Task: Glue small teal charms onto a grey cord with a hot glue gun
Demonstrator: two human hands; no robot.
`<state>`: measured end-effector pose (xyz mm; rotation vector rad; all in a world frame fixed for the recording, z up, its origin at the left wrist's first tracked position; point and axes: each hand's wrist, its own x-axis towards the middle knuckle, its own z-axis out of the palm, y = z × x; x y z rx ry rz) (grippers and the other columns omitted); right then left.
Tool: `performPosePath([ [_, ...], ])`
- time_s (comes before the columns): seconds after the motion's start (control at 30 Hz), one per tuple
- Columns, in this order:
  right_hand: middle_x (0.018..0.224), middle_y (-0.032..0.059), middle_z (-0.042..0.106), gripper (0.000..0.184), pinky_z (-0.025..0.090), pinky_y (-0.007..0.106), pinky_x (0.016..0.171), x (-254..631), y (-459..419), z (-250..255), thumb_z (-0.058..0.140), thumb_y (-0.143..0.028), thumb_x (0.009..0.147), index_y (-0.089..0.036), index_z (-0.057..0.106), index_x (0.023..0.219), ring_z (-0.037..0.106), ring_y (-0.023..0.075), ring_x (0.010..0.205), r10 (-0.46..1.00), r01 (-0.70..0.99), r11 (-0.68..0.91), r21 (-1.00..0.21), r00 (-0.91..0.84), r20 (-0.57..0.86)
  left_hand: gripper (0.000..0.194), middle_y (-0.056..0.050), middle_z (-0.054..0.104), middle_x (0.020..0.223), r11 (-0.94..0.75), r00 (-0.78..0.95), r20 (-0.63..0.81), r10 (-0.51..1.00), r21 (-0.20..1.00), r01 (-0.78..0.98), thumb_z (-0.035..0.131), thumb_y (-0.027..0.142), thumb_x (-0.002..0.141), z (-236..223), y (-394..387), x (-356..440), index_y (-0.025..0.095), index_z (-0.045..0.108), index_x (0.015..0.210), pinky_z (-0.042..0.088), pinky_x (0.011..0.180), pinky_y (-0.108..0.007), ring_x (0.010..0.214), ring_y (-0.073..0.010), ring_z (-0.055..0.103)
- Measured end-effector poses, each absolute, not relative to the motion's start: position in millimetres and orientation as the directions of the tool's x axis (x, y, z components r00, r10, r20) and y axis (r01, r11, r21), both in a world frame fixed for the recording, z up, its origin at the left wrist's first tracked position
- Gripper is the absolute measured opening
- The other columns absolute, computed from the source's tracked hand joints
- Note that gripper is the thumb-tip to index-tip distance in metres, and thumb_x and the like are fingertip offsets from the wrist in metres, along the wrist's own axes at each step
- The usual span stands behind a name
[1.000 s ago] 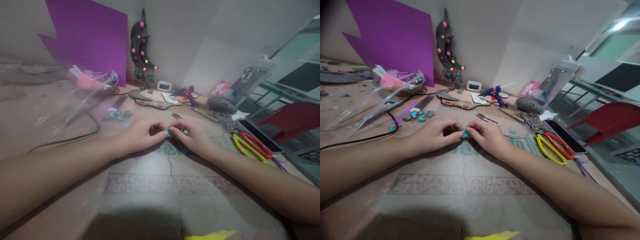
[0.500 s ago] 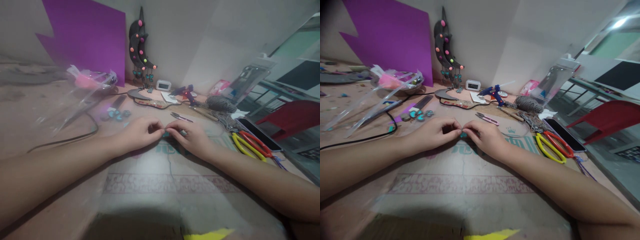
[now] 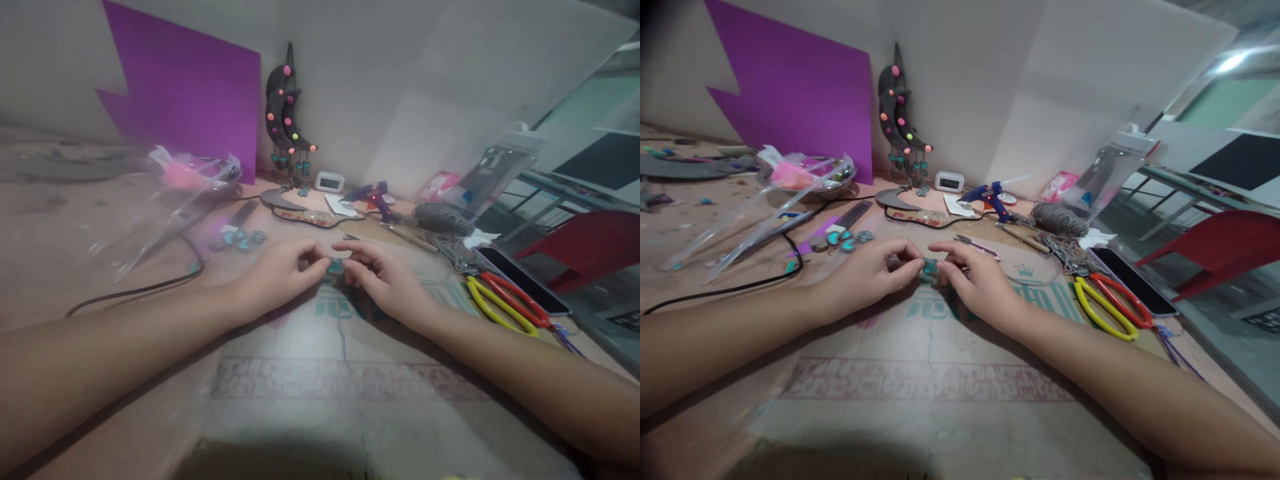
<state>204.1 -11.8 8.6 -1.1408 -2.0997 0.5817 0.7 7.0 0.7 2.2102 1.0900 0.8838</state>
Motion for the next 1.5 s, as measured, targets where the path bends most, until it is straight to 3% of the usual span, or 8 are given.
performPosePath([
  [0.2, 0.067, -0.0007, 0.063, 0.029, 0.048, 0.024, 0.053, 201.1, -10.5, 9.3, 0.049, -0.031, 0.095, -0.016, 0.063, 0.116, 0.057, 0.0118, 0.057, 0.91, 0.391, 0.293, -0.873, -0.393, 0.129, 0.02, -0.001, 0.07, 0.081, -0.538, 0.436, 0.346, 0.831, 0.701, 0.468, 0.052, 0.031, 0.091, -1.5, 6.9, -1.2, 0.018, 0.064, 0.083, 0.045, 0.069, -0.029, 0.076, -0.0174, 0.063],
  [0.53, 0.066, -0.0025, 0.058, 0.028, 0.043, 0.022, 0.05, 202.0, -8.4, 3.8, 0.052, -0.033, 0.094, -0.016, 0.062, 0.114, 0.053, 0.0104, 0.055, 0.911, 0.343, 0.287, -0.894, -0.385, 0.145, 0.018, -0.001, 0.069, 0.082, -0.54, 0.408, 0.377, 0.831, 0.723, 0.431, 0.053, 0.03, 0.091, -2.1, 7.3, -2.4, 0.018, 0.064, 0.083, 0.046, 0.07, -0.028, 0.078, -0.0171, 0.063],
  [0.7, 0.095, 0.0053, 0.069, 0.032, 0.056, 0.03, 0.08, 207.6, -9.8, 2.3, 0.045, -0.043, 0.1, -0.019, 0.061, 0.115, 0.067, 0.0151, 0.086, 0.899, 0.227, 0.378, -0.898, -0.32, 0.298, 0.017, 0.0, 0.067, 0.081, -0.517, 0.39, 0.365, 0.845, 0.746, 0.419, 0.053, 0.029, 0.091, -1.7, 7.9, -3.2, 0.018, 0.063, 0.082, 0.045, 0.069, -0.028, 0.077, -0.0167, 0.061],
  [0.9, 0.121, 0.007, 0.066, 0.033, 0.046, 0.04, 0.105, 215.4, -1.9, -2.3, 0.039, -0.043, 0.102, -0.023, 0.061, 0.117, 0.062, 0.0187, 0.114, 0.792, 0.205, 0.611, -0.765, -0.169, 0.587, 0.02, 0.002, 0.06, 0.065, -0.394, 0.292, 0.283, 0.914, 0.795, 0.462, 0.053, 0.033, 0.091, 2.7, 9.3, -2.7, 0.018, 0.059, 0.079, 0.04, 0.058, -0.025, 0.06, -0.0141, 0.055],
  [1.07, 0.109, 0.005, 0.069, 0.022, 0.049, 0.037, 0.098, 225.0, 6.8, 18.8, 0.048, -0.022, 0.097, -0.023, 0.067, 0.107, 0.065, 0.0174, 0.102, 0.641, 0.105, 0.757, -0.645, 0.068, 0.764, 0.021, 0.004, 0.055, 0.059, -0.334, 0.242, 0.249, 0.938, 0.838, 0.432, 0.053, 0.035, 0.091, 0.7, 14.0, -3.9, 0.018, 0.059, 0.079, 0.037, 0.053, -0.025, 0.053, -0.0124, 0.049],
  [1.2, 0.1, 0.0026, 0.068, 0.028, 0.052, 0.036, 0.087, 235.5, 8.5, 52.1, 0.056, -0.004, 0.083, -0.023, 0.067, 0.1, 0.066, 0.0153, 0.089, 0.564, 0.032, 0.818, -0.575, 0.155, 0.811, 0.022, 0.005, 0.053, 0.059, -0.325, 0.266, 0.231, 0.936, 0.859, 0.396, 0.052, 0.035, 0.092, -0.1, 14.7, -5.1, 0.018, 0.058, 0.079, 0.036, 0.052, -0.024, 0.052, -0.0115, 0.048],
  [1.37, 0.089, 0.0002, 0.062, 0.034, 0.049, 0.03, 0.067, 240.0, -4.2, 86.7, 0.056, 0.004, 0.077, -0.024, 0.068, 0.093, 0.061, 0.0129, 0.073, 0.484, 0.09, 0.857, -0.507, 0.195, 0.853, 0.022, 0.004, 0.054, 0.059, -0.325, 0.271, 0.227, 0.935, 0.853, 0.408, 0.053, 0.035, 0.091, 1.4, 13.6, -4.9, 0.018, 0.058, 0.078, 0.036, 0.052, -0.024, 0.052, -0.0122, 0.049],
  [1.5, 0.066, -0.0036, 0.051, 0.027, 0.038, 0.027, 0.047, 236.2, -16.3, 89.2, 0.059, 0.001, 0.078, -0.025, 0.064, 0.083, 0.044, 0.0111, 0.05, 0.501, 0.072, 0.854, -0.515, 0.152, 0.852, 0.022, 0.004, 0.053, 0.059, -0.332, 0.273, 0.23, 0.934, 0.841, 0.428, 0.053, 0.035, 0.091, 1.0, 14.4, -4.3, 0.017, 0.059, 0.078, 0.035, 0.051, -0.024, 0.052, -0.0125, 0.049],
])
